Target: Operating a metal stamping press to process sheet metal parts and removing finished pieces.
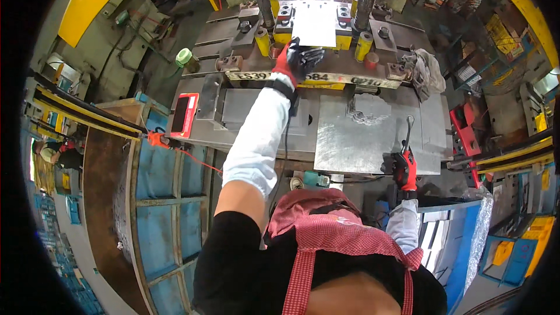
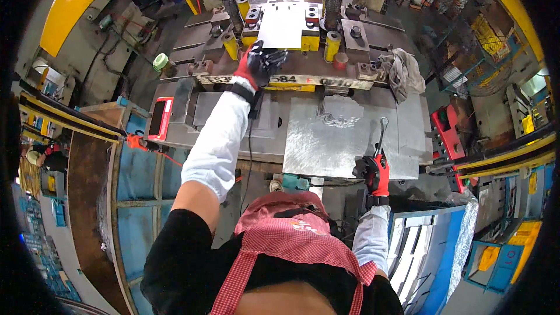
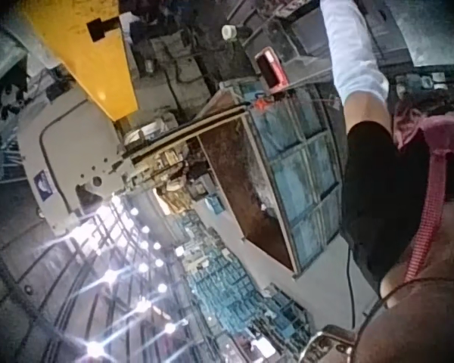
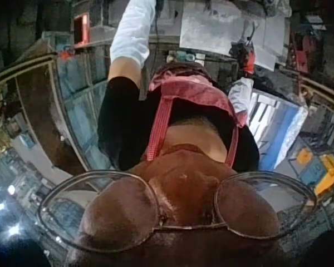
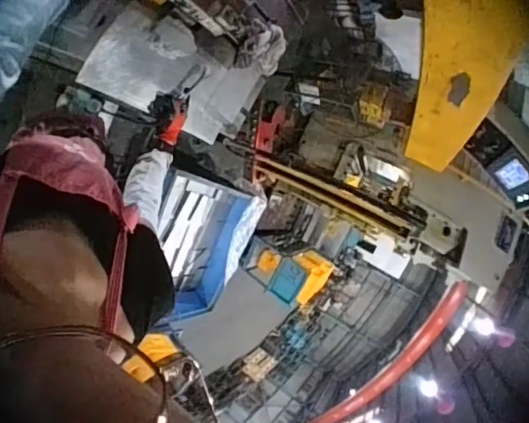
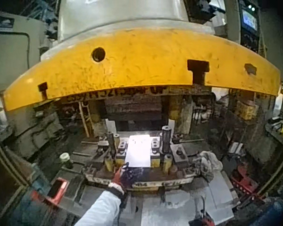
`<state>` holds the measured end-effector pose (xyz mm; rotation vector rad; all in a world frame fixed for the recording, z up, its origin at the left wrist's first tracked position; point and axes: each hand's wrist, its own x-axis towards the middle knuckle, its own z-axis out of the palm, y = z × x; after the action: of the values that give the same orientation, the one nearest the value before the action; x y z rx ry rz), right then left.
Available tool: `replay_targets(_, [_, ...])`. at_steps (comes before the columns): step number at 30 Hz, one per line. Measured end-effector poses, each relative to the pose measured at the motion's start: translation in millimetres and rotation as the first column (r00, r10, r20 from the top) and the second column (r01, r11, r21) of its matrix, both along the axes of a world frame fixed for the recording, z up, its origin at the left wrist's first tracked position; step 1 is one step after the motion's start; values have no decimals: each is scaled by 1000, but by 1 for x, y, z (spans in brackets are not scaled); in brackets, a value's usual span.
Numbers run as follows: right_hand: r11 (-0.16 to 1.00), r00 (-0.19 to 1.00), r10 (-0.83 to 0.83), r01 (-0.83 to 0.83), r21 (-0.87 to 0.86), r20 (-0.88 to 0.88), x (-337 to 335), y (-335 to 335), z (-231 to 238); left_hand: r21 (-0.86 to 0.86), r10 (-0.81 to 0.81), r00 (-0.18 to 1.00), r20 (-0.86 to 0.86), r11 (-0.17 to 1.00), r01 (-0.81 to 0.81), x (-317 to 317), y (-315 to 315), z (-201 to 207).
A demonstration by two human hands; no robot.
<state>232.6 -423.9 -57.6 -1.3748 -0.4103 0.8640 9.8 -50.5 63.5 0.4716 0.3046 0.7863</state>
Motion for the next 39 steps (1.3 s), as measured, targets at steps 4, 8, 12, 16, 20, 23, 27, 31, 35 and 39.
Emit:
replay_targets(4, [967,863,160,-41,251,-479,7,-4,-22,249,294,861,-415,947,-204,-46,-83,-17])
replay_targets(8, [980,896,107,-23,195,-431,10,-3,-27,368,485,712,-508,870,-329,-101,-177,-77])
replay_targets(12, [992,923,75,-30,124,-377,18,-6,-41,667,865,-213,-454,488,563,-143,-212,-131])
replay_targets(16, [967,879,164,-52,251,-449,18,-7,-41,363,776,-332,-536,567,739,-153,-211,-146])
replay_targets(20, [984,929,107,-47,173,-355,14,-6,-29,321,732,-311,-607,583,746,-154,-197,-152])
replay_targets(23, [985,918,123,-66,160,-377,19,-8,-35,259,667,-345,-660,633,730,-154,-193,-153])
replay_targets(27, [983,902,140,-75,170,-409,20,-9,-41,220,648,-384,-658,653,725,-154,-190,-156])
replay_targets(31, [982,896,148,-83,170,-419,23,-9,-44,209,640,-384,-665,654,728,-156,-187,-160])
replay_targets(35, [981,901,153,-88,173,-405,22,-9,-41,177,616,-385,-688,657,733,-149,-190,-142])
replay_targets(39, [988,902,100,-42,146,-420,12,-5,-24,160,647,-389,-655,623,766,-153,-190,-145])
